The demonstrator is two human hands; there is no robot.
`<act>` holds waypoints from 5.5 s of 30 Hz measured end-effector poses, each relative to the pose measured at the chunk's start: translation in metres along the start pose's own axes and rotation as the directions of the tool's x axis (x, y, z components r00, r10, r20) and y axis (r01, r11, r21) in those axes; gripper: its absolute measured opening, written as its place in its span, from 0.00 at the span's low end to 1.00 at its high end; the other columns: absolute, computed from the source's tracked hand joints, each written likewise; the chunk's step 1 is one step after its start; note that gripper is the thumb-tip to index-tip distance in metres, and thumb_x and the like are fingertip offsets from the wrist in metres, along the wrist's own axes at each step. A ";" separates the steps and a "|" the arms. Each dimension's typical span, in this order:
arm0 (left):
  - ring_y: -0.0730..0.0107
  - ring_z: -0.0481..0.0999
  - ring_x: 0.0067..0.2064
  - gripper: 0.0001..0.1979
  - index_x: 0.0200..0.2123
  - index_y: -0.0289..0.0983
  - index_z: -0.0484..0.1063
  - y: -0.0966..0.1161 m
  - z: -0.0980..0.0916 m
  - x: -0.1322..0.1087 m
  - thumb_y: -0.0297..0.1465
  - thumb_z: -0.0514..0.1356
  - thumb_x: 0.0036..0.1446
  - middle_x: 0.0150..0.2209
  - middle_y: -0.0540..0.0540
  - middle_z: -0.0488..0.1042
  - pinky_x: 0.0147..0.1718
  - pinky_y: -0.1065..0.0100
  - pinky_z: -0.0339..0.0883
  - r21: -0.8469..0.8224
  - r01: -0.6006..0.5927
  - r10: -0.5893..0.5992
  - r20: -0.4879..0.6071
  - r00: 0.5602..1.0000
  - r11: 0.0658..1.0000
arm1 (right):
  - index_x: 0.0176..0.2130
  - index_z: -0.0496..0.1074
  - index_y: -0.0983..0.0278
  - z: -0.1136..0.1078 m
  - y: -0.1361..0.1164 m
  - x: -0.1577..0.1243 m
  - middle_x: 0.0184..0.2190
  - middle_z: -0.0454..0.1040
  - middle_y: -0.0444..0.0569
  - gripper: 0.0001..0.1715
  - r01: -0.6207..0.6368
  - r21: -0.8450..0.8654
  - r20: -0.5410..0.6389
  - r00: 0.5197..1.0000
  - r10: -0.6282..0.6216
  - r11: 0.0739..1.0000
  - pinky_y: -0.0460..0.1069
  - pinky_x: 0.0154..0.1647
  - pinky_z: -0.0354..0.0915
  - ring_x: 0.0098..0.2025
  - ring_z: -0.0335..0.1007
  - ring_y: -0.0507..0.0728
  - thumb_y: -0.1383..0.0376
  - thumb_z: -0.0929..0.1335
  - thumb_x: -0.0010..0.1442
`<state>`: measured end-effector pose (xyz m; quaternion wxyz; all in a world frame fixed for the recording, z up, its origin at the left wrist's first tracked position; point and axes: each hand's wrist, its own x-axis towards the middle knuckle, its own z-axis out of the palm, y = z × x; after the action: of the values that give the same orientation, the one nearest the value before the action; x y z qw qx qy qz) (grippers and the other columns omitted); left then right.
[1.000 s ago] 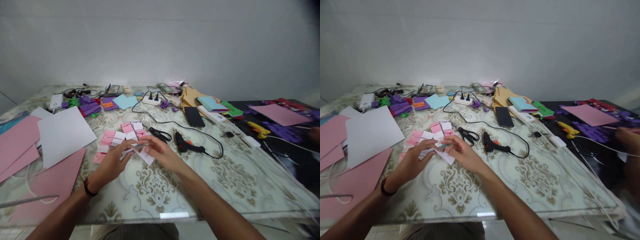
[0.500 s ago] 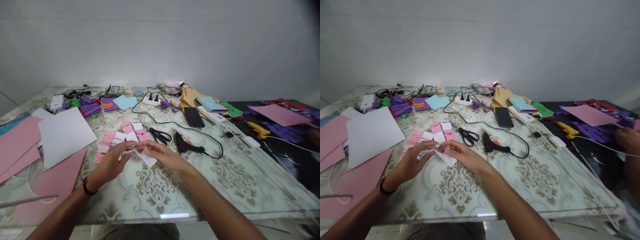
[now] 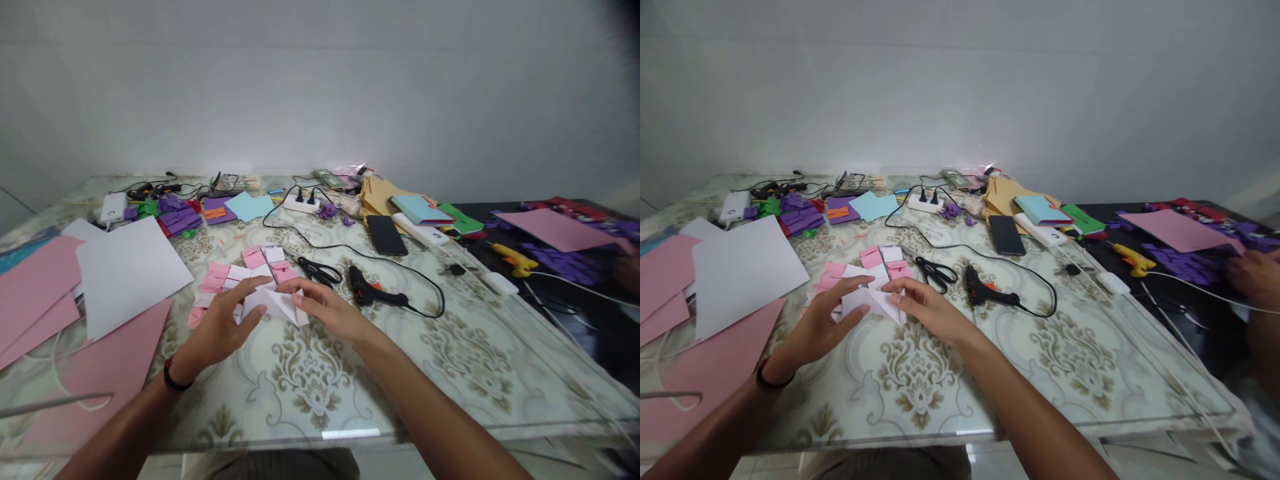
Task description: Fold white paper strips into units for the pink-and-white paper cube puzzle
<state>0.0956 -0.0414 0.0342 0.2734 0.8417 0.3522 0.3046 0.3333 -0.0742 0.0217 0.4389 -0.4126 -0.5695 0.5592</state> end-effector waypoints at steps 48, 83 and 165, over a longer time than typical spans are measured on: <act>0.65 0.83 0.39 0.08 0.44 0.41 0.80 0.002 0.016 -0.001 0.35 0.61 0.67 0.40 0.51 0.86 0.34 0.69 0.67 -0.154 0.202 -0.188 0.102 0.977 0.967 | 0.36 0.73 0.60 0.022 0.014 0.000 0.45 0.74 0.51 0.10 0.434 -0.665 -0.046 0.789 -0.613 0.607 0.59 0.55 0.63 0.51 0.66 0.62 0.75 0.71 0.58; 0.65 0.84 0.40 0.06 0.40 0.40 0.81 -0.002 -0.003 0.002 0.33 0.63 0.66 0.39 0.48 0.85 0.41 0.70 0.75 -0.113 0.022 -0.036 -0.119 0.992 0.993 | 0.52 0.73 0.57 0.001 0.004 -0.001 0.56 0.72 0.54 0.14 0.275 -0.208 -0.220 0.922 -0.319 0.939 0.57 0.55 0.67 0.58 0.69 0.62 0.57 0.65 0.70; 0.64 0.77 0.42 0.05 0.33 0.39 0.79 -0.001 0.012 -0.008 0.31 0.68 0.62 0.38 0.46 0.80 0.41 0.66 0.69 -0.480 0.016 -0.085 -0.122 0.989 0.877 | 0.36 0.84 0.60 0.023 -0.003 -0.012 0.35 0.86 0.48 0.05 0.418 -0.390 -0.208 0.828 -0.521 0.820 0.50 0.43 0.76 0.37 0.82 0.56 0.70 0.76 0.61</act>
<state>0.0989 -0.0498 0.0234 0.4551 0.7155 0.3062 0.4326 0.3150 -0.0920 0.0247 0.5720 -0.4058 -0.6643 0.2584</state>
